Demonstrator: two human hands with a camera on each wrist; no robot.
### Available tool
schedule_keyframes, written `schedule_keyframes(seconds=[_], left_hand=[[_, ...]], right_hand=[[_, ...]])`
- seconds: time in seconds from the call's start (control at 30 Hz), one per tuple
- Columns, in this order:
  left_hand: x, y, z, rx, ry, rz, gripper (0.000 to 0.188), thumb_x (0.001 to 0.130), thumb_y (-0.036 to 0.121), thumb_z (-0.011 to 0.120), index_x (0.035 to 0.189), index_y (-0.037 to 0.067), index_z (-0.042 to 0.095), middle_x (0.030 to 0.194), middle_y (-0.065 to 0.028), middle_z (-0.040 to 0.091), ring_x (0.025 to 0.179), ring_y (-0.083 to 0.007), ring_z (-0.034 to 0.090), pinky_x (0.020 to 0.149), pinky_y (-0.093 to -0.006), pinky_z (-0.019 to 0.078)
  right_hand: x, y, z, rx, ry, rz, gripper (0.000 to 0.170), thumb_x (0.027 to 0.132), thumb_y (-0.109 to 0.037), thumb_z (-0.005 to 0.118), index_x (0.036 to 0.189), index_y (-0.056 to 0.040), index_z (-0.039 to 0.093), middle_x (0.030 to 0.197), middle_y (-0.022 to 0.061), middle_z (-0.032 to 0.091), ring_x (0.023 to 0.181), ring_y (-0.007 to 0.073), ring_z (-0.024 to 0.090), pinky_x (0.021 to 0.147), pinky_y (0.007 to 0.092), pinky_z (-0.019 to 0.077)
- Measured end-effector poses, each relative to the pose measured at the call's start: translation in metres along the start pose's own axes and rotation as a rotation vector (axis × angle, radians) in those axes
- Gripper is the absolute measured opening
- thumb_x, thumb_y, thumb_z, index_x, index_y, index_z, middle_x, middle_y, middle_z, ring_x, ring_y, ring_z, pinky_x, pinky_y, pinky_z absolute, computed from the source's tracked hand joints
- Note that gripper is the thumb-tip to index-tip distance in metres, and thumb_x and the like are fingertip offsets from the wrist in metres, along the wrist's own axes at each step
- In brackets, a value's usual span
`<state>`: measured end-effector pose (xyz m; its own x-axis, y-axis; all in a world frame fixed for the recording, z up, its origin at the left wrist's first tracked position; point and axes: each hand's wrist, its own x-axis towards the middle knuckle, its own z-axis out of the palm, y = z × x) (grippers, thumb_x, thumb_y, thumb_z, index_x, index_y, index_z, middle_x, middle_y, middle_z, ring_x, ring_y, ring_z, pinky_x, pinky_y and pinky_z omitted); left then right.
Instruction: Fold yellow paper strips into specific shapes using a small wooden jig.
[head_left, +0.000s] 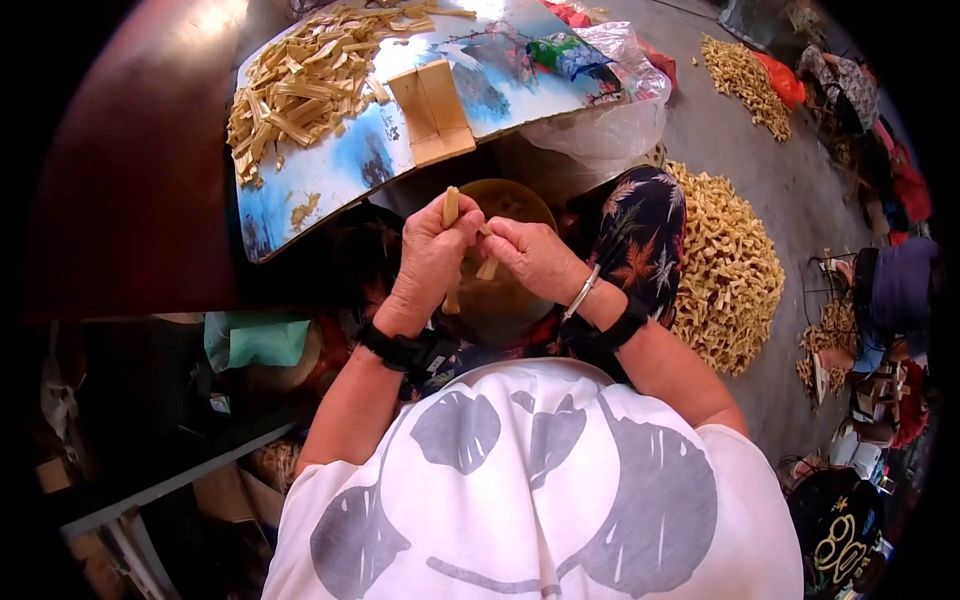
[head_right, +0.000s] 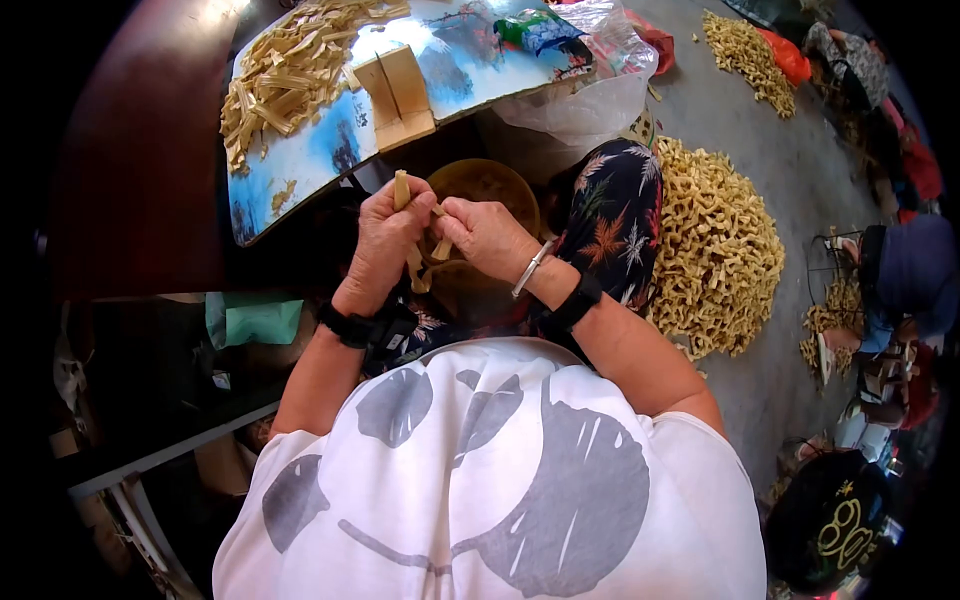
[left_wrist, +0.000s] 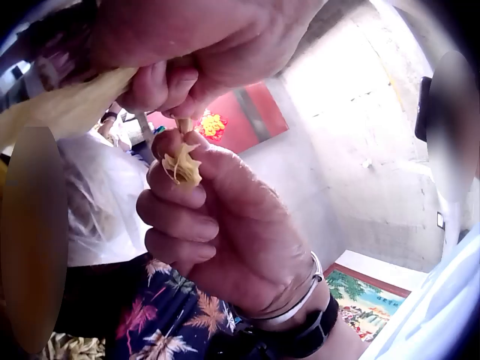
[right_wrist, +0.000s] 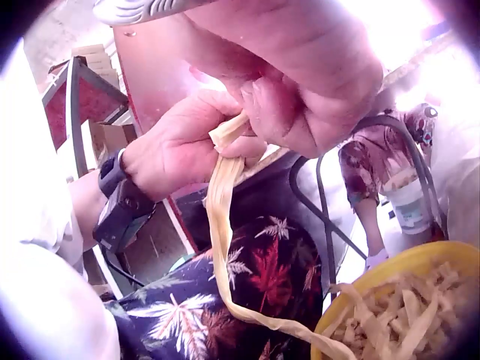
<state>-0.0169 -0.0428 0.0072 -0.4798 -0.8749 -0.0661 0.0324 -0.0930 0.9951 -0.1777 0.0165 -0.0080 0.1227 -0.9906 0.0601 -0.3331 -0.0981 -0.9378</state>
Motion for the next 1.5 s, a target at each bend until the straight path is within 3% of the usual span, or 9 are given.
schedule_keyframes(seconds=[0.27,0.5,0.7,0.9,1.1,1.13,1.23,1.37,1.5], left_hand=[[-0.014,-0.030,-0.010,-0.275,0.041,-0.289,0.023,0.099,0.020,0.054,0.114,0.003,0.058,0.084,0.0028,0.054,0.061,-0.0030,0.040,0.055,-0.0192,0.0340],[-0.030,-0.028,0.014,-0.013,-0.067,-0.095,0.012,0.094,0.016,0.065,0.101,0.008,0.060,0.081,0.0026,0.060,0.070,-0.0014,0.049,0.058,-0.0189,0.0382],[-0.037,-0.039,0.012,0.206,-0.026,0.038,0.012,0.094,0.010,0.063,0.083,0.006,0.060,0.069,0.0034,0.055,0.062,-0.0031,0.047,0.056,-0.0188,0.0379],[-0.046,-0.044,0.009,0.121,-0.032,-0.078,0.009,0.094,0.008,0.062,0.085,0.005,0.061,0.068,0.0040,0.053,0.062,-0.0036,0.046,0.056,-0.0198,0.0381],[-0.042,-0.040,-0.005,-0.017,0.050,-0.333,0.023,0.092,0.011,0.059,0.113,0.001,0.060,0.087,-0.0015,0.059,0.066,-0.0071,0.048,0.058,-0.0216,0.0404],[-0.040,-0.045,-0.008,-0.038,0.030,-0.309,0.026,0.090,0.010,0.059,0.115,0.000,0.059,0.092,-0.0021,0.058,0.067,-0.0079,0.048,0.059,-0.0220,0.0411],[-0.038,-0.062,-0.011,0.027,0.004,-0.244,0.031,0.087,0.004,0.054,0.117,-0.002,0.056,0.101,-0.0053,0.054,0.072,-0.0104,0.050,0.066,-0.0250,0.0450],[-0.034,-0.061,0.006,0.595,0.092,0.261,0.024,0.084,0.003,0.053,0.106,-0.005,0.056,0.100,-0.0236,0.052,0.095,-0.0425,0.054,0.081,-0.0444,0.0478],[-0.036,-0.050,0.026,0.790,0.105,0.431,0.029,0.083,0.000,0.059,0.111,-0.003,0.055,0.107,-0.0202,0.054,0.089,-0.0361,0.059,0.077,-0.0393,0.0502]], right_hand=[[-0.011,0.041,-0.018,-0.030,0.061,0.198,0.025,0.097,-0.025,0.053,0.099,-0.0020,0.064,0.093,0.0157,0.069,0.087,0.0344,0.066,0.077,0.0399,0.0508],[-0.011,0.019,-0.008,0.325,0.016,0.382,0.023,0.095,-0.025,0.061,0.094,-0.0022,0.062,0.074,0.0028,0.064,0.067,0.0078,0.058,0.061,0.0260,0.0480],[-0.021,0.019,0.004,0.227,0.096,0.286,0.023,0.094,-0.025,0.064,0.092,-0.0018,0.062,0.071,0.0016,0.062,0.065,0.0072,0.056,0.060,0.0249,0.0468],[-0.027,0.029,0.013,0.414,0.059,0.368,0.021,0.094,-0.023,0.063,0.089,-0.0024,0.062,0.071,-0.0016,0.059,0.065,0.0063,0.053,0.059,0.0236,0.0454],[-0.021,0.058,0.009,-0.004,0.166,0.394,0.023,0.094,-0.020,0.059,0.100,0.0020,0.062,0.074,0.0133,0.067,0.066,0.0199,0.067,0.060,0.0327,0.0521],[-0.018,0.052,0.005,0.149,0.170,0.543,0.034,0.093,-0.026,0.060,0.111,0.0022,0.061,0.075,0.0146,0.068,0.069,0.0261,0.068,0.067,0.0373,0.0541],[-0.012,0.063,0.004,-0.307,0.172,0.322,0.049,0.091,-0.037,0.062,0.120,0.0027,0.058,0.088,0.0187,0.069,0.081,0.0356,0.067,0.078,0.0410,0.0532],[-0.015,0.022,0.024,-0.270,0.159,0.077,0.054,0.091,-0.040,0.061,0.123,0.0038,0.058,0.114,0.0231,0.061,0.105,0.0398,0.059,0.094,0.0415,0.0471],[-0.011,0.023,0.044,-0.181,0.308,-0.041,0.036,0.095,-0.030,0.056,0.113,-0.0012,0.066,0.117,0.0201,0.059,0.105,0.0356,0.057,0.093,0.0409,0.0453]])
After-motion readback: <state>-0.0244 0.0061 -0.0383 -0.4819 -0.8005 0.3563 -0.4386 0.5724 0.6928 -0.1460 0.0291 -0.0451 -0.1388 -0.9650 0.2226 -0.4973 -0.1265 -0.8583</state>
